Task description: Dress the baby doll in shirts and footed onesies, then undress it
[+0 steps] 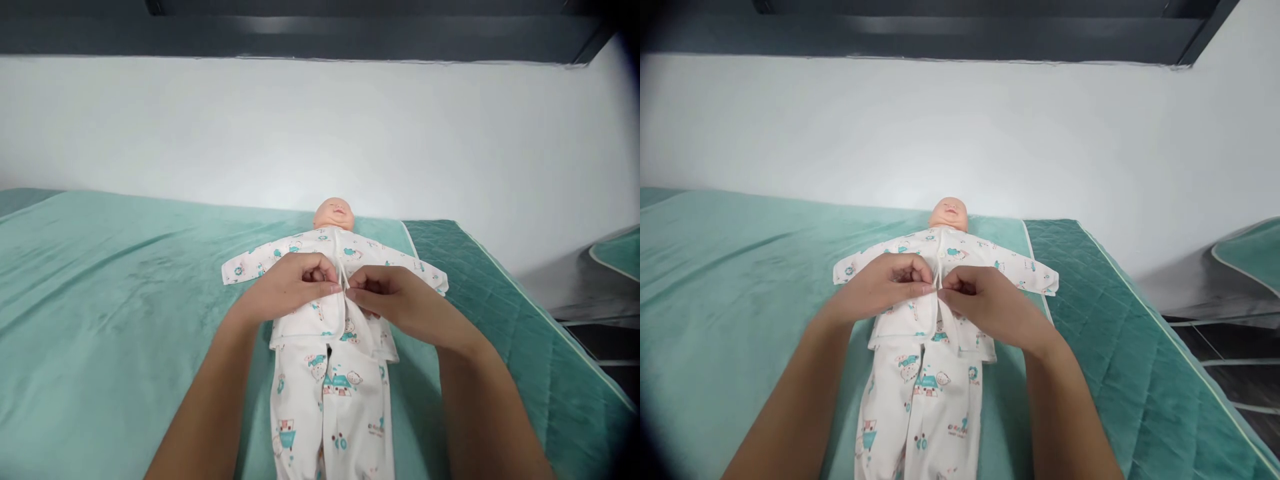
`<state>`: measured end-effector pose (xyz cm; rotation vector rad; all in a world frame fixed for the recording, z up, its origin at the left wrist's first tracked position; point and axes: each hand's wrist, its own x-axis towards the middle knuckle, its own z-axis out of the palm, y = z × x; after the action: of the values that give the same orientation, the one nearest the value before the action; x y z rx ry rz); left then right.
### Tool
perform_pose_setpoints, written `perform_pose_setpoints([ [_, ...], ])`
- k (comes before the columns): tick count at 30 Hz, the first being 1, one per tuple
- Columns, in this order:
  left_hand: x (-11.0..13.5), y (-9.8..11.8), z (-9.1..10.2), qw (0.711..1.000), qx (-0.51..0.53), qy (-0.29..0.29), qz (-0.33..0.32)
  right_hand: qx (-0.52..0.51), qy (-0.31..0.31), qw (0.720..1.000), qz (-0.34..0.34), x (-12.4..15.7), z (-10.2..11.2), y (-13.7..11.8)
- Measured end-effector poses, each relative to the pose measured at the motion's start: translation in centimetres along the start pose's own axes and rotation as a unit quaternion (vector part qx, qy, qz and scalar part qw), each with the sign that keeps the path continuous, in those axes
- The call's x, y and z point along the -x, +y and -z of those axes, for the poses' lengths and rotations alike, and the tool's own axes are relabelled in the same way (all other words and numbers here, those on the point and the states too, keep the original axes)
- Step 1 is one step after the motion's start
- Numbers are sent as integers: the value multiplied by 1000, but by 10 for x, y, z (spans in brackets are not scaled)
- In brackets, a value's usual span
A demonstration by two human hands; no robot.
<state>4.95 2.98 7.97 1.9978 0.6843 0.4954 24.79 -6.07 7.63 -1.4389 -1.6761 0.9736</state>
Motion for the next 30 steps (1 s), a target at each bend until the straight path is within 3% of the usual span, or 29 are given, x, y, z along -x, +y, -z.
perform_pose_setpoints([
  [3, 1, 2, -2, 999, 50, -13, -5, -101, 9, 995, 3, -4, 0, 3],
  [7, 0, 0, -2, 993, 110, -39, 0, -159, 2, 987, 3, -9, -4, 9],
  [11, -1, -4, 0, 983, 168, -70, 10, -171, -26, 985, 6, -11, -4, 11],
  [19, -1, -6, 0, 981, 182, -60, 15, -164, -52, 985, -3, -11, -3, 12],
  [30, -4, -11, -2, 975, 208, -80, 1, -222, -26, 974, -21, -14, -8, 15],
])
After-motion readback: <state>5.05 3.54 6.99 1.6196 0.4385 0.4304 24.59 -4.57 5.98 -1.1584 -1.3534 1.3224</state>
